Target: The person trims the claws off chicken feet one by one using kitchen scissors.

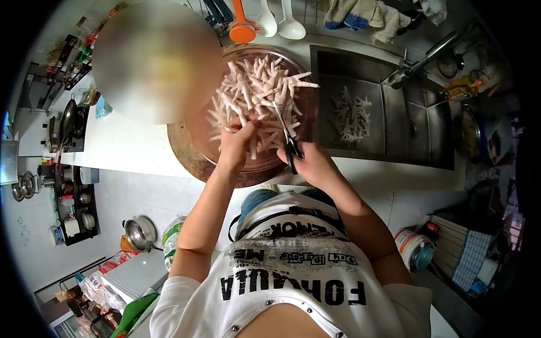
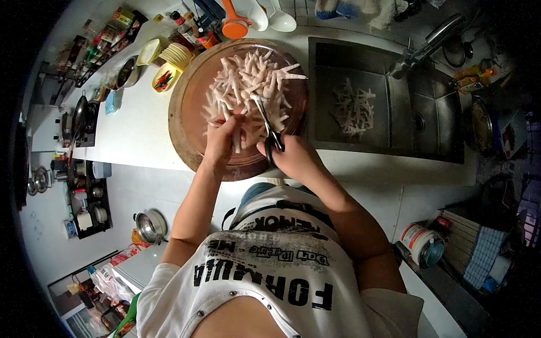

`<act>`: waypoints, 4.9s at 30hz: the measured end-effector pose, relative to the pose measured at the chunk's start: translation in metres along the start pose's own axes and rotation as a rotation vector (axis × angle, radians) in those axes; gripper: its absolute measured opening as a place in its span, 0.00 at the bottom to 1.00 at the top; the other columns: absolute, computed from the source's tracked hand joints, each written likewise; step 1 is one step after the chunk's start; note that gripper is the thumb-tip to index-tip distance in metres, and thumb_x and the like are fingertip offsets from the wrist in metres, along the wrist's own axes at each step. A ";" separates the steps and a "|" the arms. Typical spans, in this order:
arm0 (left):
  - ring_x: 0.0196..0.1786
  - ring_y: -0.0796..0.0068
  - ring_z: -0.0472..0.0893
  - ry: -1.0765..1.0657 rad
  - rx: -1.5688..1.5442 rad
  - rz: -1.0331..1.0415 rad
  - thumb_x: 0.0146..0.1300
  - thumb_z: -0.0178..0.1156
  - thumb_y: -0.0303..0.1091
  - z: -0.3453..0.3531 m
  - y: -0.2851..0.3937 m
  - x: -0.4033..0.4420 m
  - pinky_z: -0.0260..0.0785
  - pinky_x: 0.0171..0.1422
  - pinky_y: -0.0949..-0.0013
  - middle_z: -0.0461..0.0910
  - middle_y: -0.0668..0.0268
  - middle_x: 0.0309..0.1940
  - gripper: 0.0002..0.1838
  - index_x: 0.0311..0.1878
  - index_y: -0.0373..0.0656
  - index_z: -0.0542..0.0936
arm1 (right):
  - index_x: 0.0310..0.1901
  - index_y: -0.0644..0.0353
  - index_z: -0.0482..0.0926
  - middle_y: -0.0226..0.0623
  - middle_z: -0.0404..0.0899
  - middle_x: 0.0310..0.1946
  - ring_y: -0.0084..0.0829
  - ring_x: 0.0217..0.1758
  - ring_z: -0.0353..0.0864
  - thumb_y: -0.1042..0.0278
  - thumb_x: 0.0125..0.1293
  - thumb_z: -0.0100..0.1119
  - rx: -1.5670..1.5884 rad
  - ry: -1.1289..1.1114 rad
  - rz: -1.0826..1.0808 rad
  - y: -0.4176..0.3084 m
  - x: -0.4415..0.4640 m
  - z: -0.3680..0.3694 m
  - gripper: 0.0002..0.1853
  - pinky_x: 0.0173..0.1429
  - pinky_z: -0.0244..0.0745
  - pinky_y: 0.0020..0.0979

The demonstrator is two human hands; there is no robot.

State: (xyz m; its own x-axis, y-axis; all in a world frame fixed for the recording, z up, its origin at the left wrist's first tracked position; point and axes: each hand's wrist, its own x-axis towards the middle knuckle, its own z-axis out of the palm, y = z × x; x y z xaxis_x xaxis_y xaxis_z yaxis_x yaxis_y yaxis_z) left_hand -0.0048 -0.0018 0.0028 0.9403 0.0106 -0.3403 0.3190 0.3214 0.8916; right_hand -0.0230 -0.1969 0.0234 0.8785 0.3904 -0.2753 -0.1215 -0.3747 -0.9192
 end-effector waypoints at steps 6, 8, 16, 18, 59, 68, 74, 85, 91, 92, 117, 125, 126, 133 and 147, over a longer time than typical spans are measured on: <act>0.25 0.78 0.77 0.069 0.145 0.153 0.57 0.56 0.27 0.018 -0.003 -0.009 0.70 0.28 0.76 0.81 0.60 0.29 0.10 0.40 0.30 0.75 | 0.26 0.66 0.74 0.46 0.75 0.20 0.42 0.26 0.76 0.40 0.54 0.59 -0.392 0.078 0.059 -0.016 -0.002 0.005 0.29 0.33 0.69 0.36; 0.26 0.79 0.77 0.079 0.179 0.152 0.57 0.57 0.26 0.023 0.000 -0.015 0.70 0.30 0.76 0.80 0.62 0.29 0.09 0.39 0.30 0.76 | 0.26 0.66 0.74 0.47 0.76 0.22 0.46 0.28 0.77 0.40 0.54 0.59 -0.411 0.082 0.061 -0.015 -0.001 0.006 0.29 0.34 0.70 0.38; 0.31 0.82 0.77 -0.039 0.391 0.205 0.58 0.57 0.25 0.007 -0.001 -0.014 0.69 0.35 0.79 0.79 0.65 0.30 0.10 0.40 0.28 0.77 | 0.25 0.68 0.76 0.51 0.76 0.20 0.47 0.27 0.79 0.44 0.58 0.55 -0.427 -0.039 0.061 -0.011 -0.001 0.003 0.27 0.33 0.71 0.40; 0.31 0.83 0.77 -0.063 0.394 0.227 0.58 0.56 0.26 0.006 -0.001 -0.011 0.69 0.34 0.79 0.79 0.65 0.30 0.10 0.40 0.27 0.77 | 0.27 0.66 0.77 0.50 0.73 0.18 0.46 0.23 0.75 0.48 0.60 0.56 -0.364 -0.036 -0.004 -0.009 -0.004 0.002 0.23 0.31 0.68 0.39; 0.31 0.52 0.78 -0.117 1.649 0.169 0.53 0.58 0.39 0.003 0.006 -0.019 0.70 0.36 0.57 0.78 0.52 0.26 0.10 0.30 0.43 0.82 | 0.32 0.68 0.71 0.50 0.79 0.24 0.50 0.32 0.79 0.44 0.55 0.58 -0.771 0.041 -0.187 -0.019 -0.004 0.015 0.27 0.44 0.71 0.45; 0.25 0.55 0.78 -0.072 1.674 0.347 0.51 0.58 0.41 0.005 -0.003 -0.021 0.71 0.31 0.57 0.77 0.53 0.19 0.14 0.19 0.41 0.79 | 0.32 0.72 0.71 0.54 0.78 0.26 0.51 0.35 0.79 0.42 0.56 0.56 -0.743 -0.116 -0.077 -0.030 -0.008 0.009 0.30 0.45 0.71 0.44; 0.25 0.54 0.78 -0.080 1.714 0.386 0.53 0.58 0.44 0.008 -0.002 -0.023 0.70 0.31 0.58 0.76 0.53 0.19 0.16 0.20 0.40 0.79 | 0.29 0.70 0.73 0.53 0.78 0.27 0.52 0.36 0.79 0.45 0.58 0.54 -0.723 -0.134 -0.096 -0.023 -0.006 0.005 0.27 0.46 0.70 0.45; 0.29 0.50 0.77 -0.042 1.592 0.345 0.55 0.59 0.40 0.005 -0.001 -0.011 0.69 0.32 0.56 0.77 0.51 0.23 0.13 0.27 0.38 0.77 | 0.25 0.69 0.76 0.54 0.76 0.22 0.50 0.30 0.78 0.53 0.61 0.54 -0.614 -0.097 -0.057 -0.008 -0.001 0.013 0.22 0.37 0.71 0.43; 0.28 0.62 0.77 -0.073 1.173 0.196 0.60 0.58 0.42 0.010 0.019 -0.013 0.68 0.34 0.65 0.77 0.57 0.24 0.16 0.38 0.36 0.76 | 0.28 0.67 0.76 0.42 0.76 0.19 0.30 0.23 0.73 0.52 0.58 0.61 -0.155 0.096 0.016 -0.012 0.007 0.005 0.21 0.30 0.67 0.32; 0.29 0.68 0.77 -0.133 0.987 0.146 0.60 0.59 0.41 0.010 0.024 -0.015 0.68 0.35 0.68 0.77 0.60 0.26 0.16 0.41 0.35 0.76 | 0.30 0.66 0.78 0.41 0.77 0.20 0.32 0.24 0.76 0.48 0.58 0.60 -0.017 0.129 -0.035 -0.005 0.013 0.004 0.22 0.31 0.69 0.32; 0.44 0.77 0.72 -0.169 0.647 0.497 0.56 0.63 0.30 0.013 0.003 -0.025 0.67 0.46 0.75 0.70 0.64 0.48 0.24 0.56 0.40 0.68 | 0.31 0.57 0.75 0.25 0.72 0.21 0.15 0.19 0.64 0.70 0.54 0.60 1.076 0.069 0.074 -0.004 0.039 0.013 0.04 0.21 0.54 0.19; 0.32 0.65 0.75 0.125 0.629 0.497 0.61 0.53 0.32 0.016 0.002 -0.024 0.67 0.40 0.68 0.74 0.57 0.27 0.09 0.40 0.37 0.70 | 0.35 0.65 0.73 0.34 0.71 0.19 0.28 0.24 0.72 0.54 0.58 0.61 -0.168 0.190 -0.136 -0.013 0.015 0.014 0.19 0.32 0.67 0.31; 0.31 0.65 0.75 0.113 0.585 0.495 0.61 0.51 0.31 0.014 0.001 -0.023 0.67 0.39 0.68 0.74 0.57 0.27 0.08 0.39 0.36 0.70 | 0.33 0.63 0.73 0.38 0.71 0.19 0.31 0.23 0.72 0.51 0.55 0.63 -0.225 0.161 -0.083 -0.022 0.008 0.015 0.20 0.30 0.67 0.32; 0.30 0.75 0.73 0.094 0.518 0.455 0.56 0.53 0.26 0.015 0.002 -0.024 0.65 0.36 0.73 0.74 0.59 0.26 0.07 0.37 0.35 0.72 | 0.29 0.63 0.70 0.43 0.76 0.22 0.44 0.27 0.78 0.51 0.53 0.63 -0.454 0.226 -0.148 -0.023 -0.005 0.018 0.21 0.32 0.72 0.39; 0.25 0.56 0.74 -0.007 1.052 0.866 0.48 0.61 0.31 -0.002 0.006 -0.015 0.67 0.28 0.63 0.72 0.59 0.23 0.08 0.29 0.41 0.72 | 0.27 0.68 0.73 0.49 0.76 0.22 0.46 0.30 0.79 0.42 0.59 0.54 -0.578 0.026 -0.148 -0.026 -0.008 0.011 0.28 0.36 0.72 0.39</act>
State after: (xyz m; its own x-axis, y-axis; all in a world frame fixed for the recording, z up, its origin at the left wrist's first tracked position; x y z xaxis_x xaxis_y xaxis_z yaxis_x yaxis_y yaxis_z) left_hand -0.0172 0.0017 0.0122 0.8834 -0.1676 0.4377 -0.4320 -0.6532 0.6219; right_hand -0.0319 -0.1810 0.0466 0.8788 0.4555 -0.1423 0.2679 -0.7177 -0.6428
